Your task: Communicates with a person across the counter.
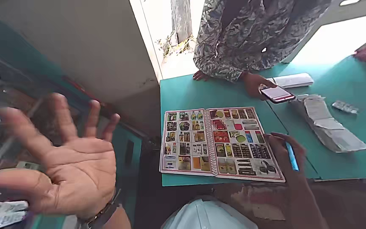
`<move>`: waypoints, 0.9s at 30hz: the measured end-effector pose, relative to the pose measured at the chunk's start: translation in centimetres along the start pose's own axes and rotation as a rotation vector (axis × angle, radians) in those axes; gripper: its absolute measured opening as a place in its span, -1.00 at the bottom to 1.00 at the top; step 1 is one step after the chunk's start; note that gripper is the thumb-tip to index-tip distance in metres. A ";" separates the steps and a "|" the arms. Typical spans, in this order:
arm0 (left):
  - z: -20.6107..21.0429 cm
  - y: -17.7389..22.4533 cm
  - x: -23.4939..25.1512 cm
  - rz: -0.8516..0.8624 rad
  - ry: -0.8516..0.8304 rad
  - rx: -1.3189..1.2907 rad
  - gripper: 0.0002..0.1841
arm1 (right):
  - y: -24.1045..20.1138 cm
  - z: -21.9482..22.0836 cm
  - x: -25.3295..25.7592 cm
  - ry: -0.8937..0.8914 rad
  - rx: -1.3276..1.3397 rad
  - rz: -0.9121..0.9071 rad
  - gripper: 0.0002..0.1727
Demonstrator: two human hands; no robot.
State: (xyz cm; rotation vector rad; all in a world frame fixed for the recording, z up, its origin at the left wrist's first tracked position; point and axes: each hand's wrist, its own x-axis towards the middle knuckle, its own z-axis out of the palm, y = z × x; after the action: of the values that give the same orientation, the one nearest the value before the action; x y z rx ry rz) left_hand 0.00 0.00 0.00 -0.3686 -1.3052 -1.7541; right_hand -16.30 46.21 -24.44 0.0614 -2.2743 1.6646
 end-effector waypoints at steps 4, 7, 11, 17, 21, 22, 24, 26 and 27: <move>-1.9 -2.2 -1.2 -0.253 0.149 -0.387 -0.02 | 0.1 0.0 0.0 0.002 -0.003 0.015 -0.69; -4.2 -5.4 -1.3 -0.312 0.412 -0.395 -0.01 | 0.0 -0.1 0.3 0.033 0.007 0.012 -0.73; -10.0 -13.2 -2.7 -0.524 0.942 -0.262 -0.03 | 0.1 0.3 -0.2 0.018 0.030 0.032 -0.74; -8.3 -15.1 -3.6 -0.663 0.891 -0.084 0.18 | 0.1 0.3 0.1 0.051 0.050 -0.004 -0.76; -0.8 -8.4 -0.8 -0.318 0.476 -0.289 0.09 | -0.2 0.3 0.1 0.051 0.065 0.032 -0.77; 0.3 -7.7 -1.0 -0.158 0.334 -0.341 0.05 | -0.2 0.5 0.2 0.055 0.063 0.039 -0.77; 2.2 -7.3 -2.9 0.085 -0.004 -0.299 0.00 | 0.0 0.1 0.2 0.076 0.037 0.056 -0.78; 4.8 -7.7 -6.1 0.169 -0.169 -0.005 -0.12 | 0.0 0.2 0.1 0.070 0.017 0.066 -0.77; 6.0 -8.4 -8.3 0.167 -0.265 0.197 -0.06 | 0.1 0.3 0.2 0.067 0.018 0.058 -0.77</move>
State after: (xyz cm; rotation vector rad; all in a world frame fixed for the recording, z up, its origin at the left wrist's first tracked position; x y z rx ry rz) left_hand -3.54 9.61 -8.35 -0.5944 -1.5719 -1.4585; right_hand -16.56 45.93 -24.54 -0.0560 -2.2320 1.6902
